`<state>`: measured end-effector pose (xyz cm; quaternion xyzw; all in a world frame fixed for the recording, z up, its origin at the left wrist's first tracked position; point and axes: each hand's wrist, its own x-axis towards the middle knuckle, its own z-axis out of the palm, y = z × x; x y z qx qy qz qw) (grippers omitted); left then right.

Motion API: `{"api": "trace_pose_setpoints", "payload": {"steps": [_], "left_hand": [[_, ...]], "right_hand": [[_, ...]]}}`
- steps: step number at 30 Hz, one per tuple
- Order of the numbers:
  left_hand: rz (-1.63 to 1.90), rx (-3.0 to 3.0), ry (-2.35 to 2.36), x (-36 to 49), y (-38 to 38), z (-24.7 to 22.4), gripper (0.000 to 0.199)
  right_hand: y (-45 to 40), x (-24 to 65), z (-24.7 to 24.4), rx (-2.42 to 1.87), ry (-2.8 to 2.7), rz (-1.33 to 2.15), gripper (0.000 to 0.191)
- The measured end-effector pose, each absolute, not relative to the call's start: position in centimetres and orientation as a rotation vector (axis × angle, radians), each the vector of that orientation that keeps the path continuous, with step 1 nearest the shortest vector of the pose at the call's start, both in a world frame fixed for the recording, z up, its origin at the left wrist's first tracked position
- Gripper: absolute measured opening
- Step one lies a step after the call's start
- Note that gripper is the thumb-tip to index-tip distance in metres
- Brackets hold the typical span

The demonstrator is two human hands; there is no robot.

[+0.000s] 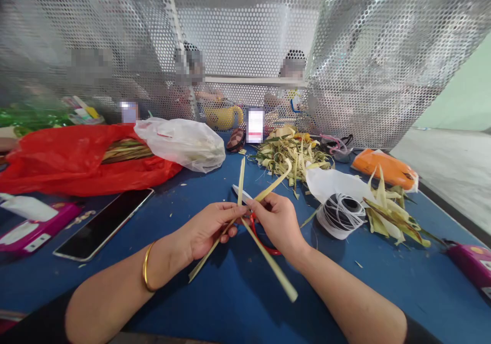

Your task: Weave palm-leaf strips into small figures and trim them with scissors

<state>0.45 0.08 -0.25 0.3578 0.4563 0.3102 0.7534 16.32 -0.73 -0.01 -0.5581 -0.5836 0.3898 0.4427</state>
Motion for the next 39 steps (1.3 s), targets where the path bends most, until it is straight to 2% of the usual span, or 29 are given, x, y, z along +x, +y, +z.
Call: {"api": "trace_pose_setpoints", "payload": {"steps": [9,13,14,18,21,30,35,39], "left_hand": [[0.714,0.913,1.034,0.6,0.2,-0.3,0.024],[0.713,0.967,1.057,0.4,0.2,-0.3,0.022],[0.703,0.976,1.051,0.3,0.1,-0.3,0.022],[0.646,1.061,1.021,0.5,-0.3,-0.4,0.023],[0.586,1.115,1.013,0.7,-0.6,-0.4,0.026],[0.475,1.162,1.009,0.7,-0.9,-0.3,0.018],[0.480,1.131,0.991,1.0,-1.2,-0.5,0.016],[0.569,0.976,0.965,0.9,-0.8,-0.3,0.016]], "right_hand": [[0.2,16.6,-1.2,-1.444,-1.229,1.173,0.043],[-0.1,17.5,0.8,-1.568,-1.542,1.339,0.058],[-0.2,17.7,1.3,-1.533,-1.611,1.293,0.058],[-0.4,17.8,1.9,-1.348,-1.657,0.925,0.034],[-0.5,17.4,1.1,-1.280,-1.740,1.052,0.027],[-0.7,16.4,-0.4,-1.460,-1.564,0.914,0.035],[-0.4,16.0,-1.2,-1.510,-1.578,0.787,0.034],[0.1,16.9,-0.1,-1.429,-1.669,0.847,0.039]]}}
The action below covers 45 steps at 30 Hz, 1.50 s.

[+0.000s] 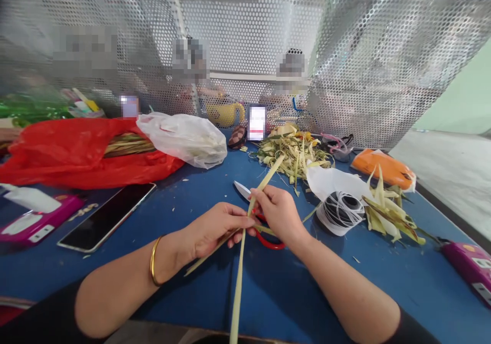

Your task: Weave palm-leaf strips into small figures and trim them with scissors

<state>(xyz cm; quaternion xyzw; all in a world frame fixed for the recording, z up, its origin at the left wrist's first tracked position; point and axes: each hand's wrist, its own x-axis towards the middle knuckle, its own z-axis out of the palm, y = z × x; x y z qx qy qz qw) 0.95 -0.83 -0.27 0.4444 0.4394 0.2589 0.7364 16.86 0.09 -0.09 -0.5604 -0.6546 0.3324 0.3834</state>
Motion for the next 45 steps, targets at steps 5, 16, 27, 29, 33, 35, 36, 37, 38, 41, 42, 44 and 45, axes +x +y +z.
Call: {"api": "trace_pose_setpoints", "payload": {"steps": [5,16,27,29,33,35,36,37,38,41,42,44,45], "left_hand": [[0.626,0.763,0.911,0.1,0.4,-0.1,0.036],[0.597,0.929,1.057,0.3,0.3,-0.1,0.013],[0.776,0.617,0.941,-0.3,1.2,-0.3,0.017],[0.770,0.624,0.944,-0.2,1.1,-0.3,0.016],[0.803,0.619,0.970,0.3,0.8,-0.6,0.012],[0.838,0.605,0.959,0.7,0.6,-0.9,0.009],[0.851,0.594,0.953,0.8,0.6,-1.0,0.010],[0.860,0.582,0.949,0.9,0.5,-1.1,0.012],[0.863,0.572,0.944,1.0,0.6,-1.2,0.014],[0.878,0.564,0.937,0.6,0.8,-0.9,0.013],[0.875,0.560,0.928,0.3,1.0,-0.7,0.014],[0.855,0.544,0.892,-0.3,1.3,-0.1,0.022],[0.847,0.540,0.876,-0.5,1.4,0.2,0.025]], "right_hand": [[0.1,19.6,2.8,-1.364,-2.131,0.805,0.031],[0.4,19.7,1.4,-1.185,-2.437,-0.035,0.023],[-1.1,18.2,1.6,-0.650,-2.661,-0.356,0.025],[-1.2,18.1,1.4,-0.613,-2.630,-0.352,0.024],[-1.9,17.6,1.2,-0.553,-2.651,-0.391,0.027],[-2.4,17.0,0.9,-0.486,-2.678,-0.495,0.027],[-2.6,16.7,0.7,-0.442,-2.683,-0.570,0.026],[-2.8,16.4,0.5,-0.405,-2.684,-0.650,0.026],[-2.9,16.1,0.2,-0.386,-2.682,-0.721,0.026],[-2.8,15.9,0.0,-0.478,-2.701,-0.761,0.026],[-2.6,16.0,0.2,-0.540,-2.708,-0.710,0.026],[-2.2,16.6,0.9,-0.635,-2.718,-0.571,0.026],[-2.1,16.9,1.3,-0.664,-2.723,-0.498,0.027]]}}
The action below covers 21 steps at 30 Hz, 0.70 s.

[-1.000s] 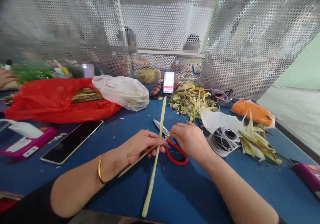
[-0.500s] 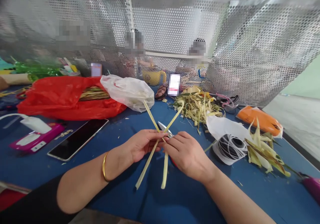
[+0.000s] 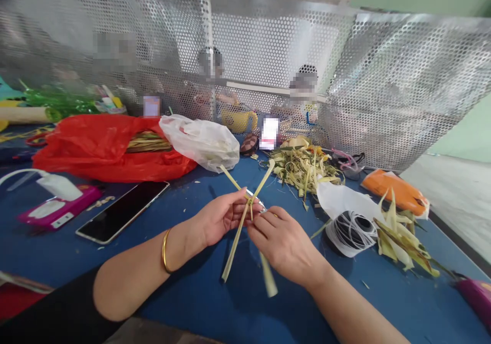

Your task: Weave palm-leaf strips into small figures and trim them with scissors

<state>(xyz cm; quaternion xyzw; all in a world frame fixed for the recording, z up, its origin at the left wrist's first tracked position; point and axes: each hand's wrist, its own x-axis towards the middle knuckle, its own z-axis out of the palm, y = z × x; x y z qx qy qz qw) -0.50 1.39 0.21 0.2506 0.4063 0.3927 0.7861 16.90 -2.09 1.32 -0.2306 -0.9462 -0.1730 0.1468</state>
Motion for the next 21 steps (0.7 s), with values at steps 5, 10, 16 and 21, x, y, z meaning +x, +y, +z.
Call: {"api": "trace_pose_setpoints", "payload": {"steps": [5,10,16,21], "left_hand": [[0.870,0.586,0.918,-0.7,1.3,0.8,0.017],[0.887,0.601,0.893,0.0,0.8,0.0,0.014],[0.908,0.611,0.902,0.5,0.5,-0.5,0.017],[0.948,0.603,0.932,1.0,0.3,-0.8,0.017]], "right_hand": [[-2.0,17.7,3.0,-0.647,-2.635,-0.254,0.035],[-2.5,16.3,1.5,-0.668,-2.697,-0.512,0.030],[-2.7,15.4,0.0,-0.657,-2.690,-0.623,0.029],[-3.1,15.2,0.0,-0.491,-2.689,-0.480,0.026]]}}
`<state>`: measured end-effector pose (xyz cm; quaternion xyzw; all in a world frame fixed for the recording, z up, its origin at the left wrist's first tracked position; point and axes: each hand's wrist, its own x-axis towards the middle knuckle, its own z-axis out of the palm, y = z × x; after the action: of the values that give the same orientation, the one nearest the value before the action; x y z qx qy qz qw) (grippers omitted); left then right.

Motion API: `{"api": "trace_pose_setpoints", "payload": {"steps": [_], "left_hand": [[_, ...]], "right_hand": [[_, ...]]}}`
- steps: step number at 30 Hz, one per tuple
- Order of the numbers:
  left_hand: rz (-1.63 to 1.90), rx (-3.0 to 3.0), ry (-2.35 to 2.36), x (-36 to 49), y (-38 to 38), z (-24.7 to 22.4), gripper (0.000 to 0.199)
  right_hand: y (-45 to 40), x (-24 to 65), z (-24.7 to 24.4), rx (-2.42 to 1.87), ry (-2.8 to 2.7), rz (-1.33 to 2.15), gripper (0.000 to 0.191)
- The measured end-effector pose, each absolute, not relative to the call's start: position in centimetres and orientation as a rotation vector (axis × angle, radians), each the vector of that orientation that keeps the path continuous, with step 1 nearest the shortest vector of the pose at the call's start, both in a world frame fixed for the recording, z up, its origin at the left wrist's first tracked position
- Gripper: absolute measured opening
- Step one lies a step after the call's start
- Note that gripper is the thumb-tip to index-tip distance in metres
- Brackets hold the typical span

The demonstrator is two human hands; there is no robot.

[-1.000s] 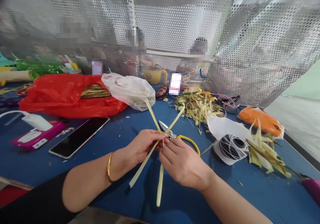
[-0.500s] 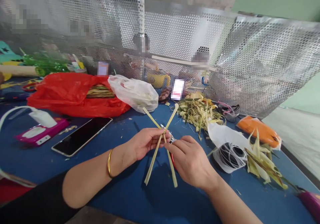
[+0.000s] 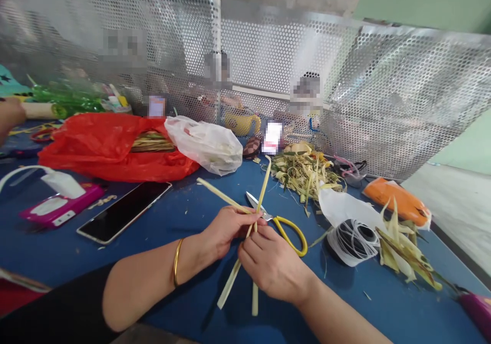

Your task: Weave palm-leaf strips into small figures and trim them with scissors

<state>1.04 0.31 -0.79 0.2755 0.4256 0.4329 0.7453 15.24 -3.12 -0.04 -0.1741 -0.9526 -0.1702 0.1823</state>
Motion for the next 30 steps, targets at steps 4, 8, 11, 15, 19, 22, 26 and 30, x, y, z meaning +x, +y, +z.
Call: {"api": "trace_pose_setpoints", "payload": {"steps": [4,8,11,15,19,22,26,30], "left_hand": [[0.980,0.602,0.924,0.5,0.7,-0.1,0.013],[1.009,0.597,0.912,-0.1,0.9,0.6,0.012],[1.000,0.638,0.951,0.0,1.0,0.4,0.014],[1.001,0.682,1.072,0.2,1.2,-0.2,0.015],[0.897,0.676,1.051,0.0,1.4,-0.1,0.014],[0.852,0.588,0.904,-0.2,1.5,0.1,0.025],[0.838,0.461,0.783,0.0,1.5,-0.1,0.030],[0.838,0.439,0.741,0.4,1.1,-0.3,0.031]], "right_hand": [[-3.1,15.2,-0.2,-0.885,-2.464,-0.307,0.018],[-2.5,15.7,-0.4,-1.489,-2.235,0.134,0.014],[-2.1,16.2,-0.4,-1.532,-2.277,0.428,0.025],[-1.9,16.9,-0.2,-1.442,-2.376,0.096,0.032],[-1.4,17.8,0.3,-1.448,-2.451,-0.359,0.025],[-1.1,17.8,0.7,-1.308,-2.369,-0.569,0.025],[-1.6,16.9,0.8,-1.045,-2.507,-0.608,0.024],[-1.7,16.7,0.3,-0.877,-2.584,-0.527,0.022]]}}
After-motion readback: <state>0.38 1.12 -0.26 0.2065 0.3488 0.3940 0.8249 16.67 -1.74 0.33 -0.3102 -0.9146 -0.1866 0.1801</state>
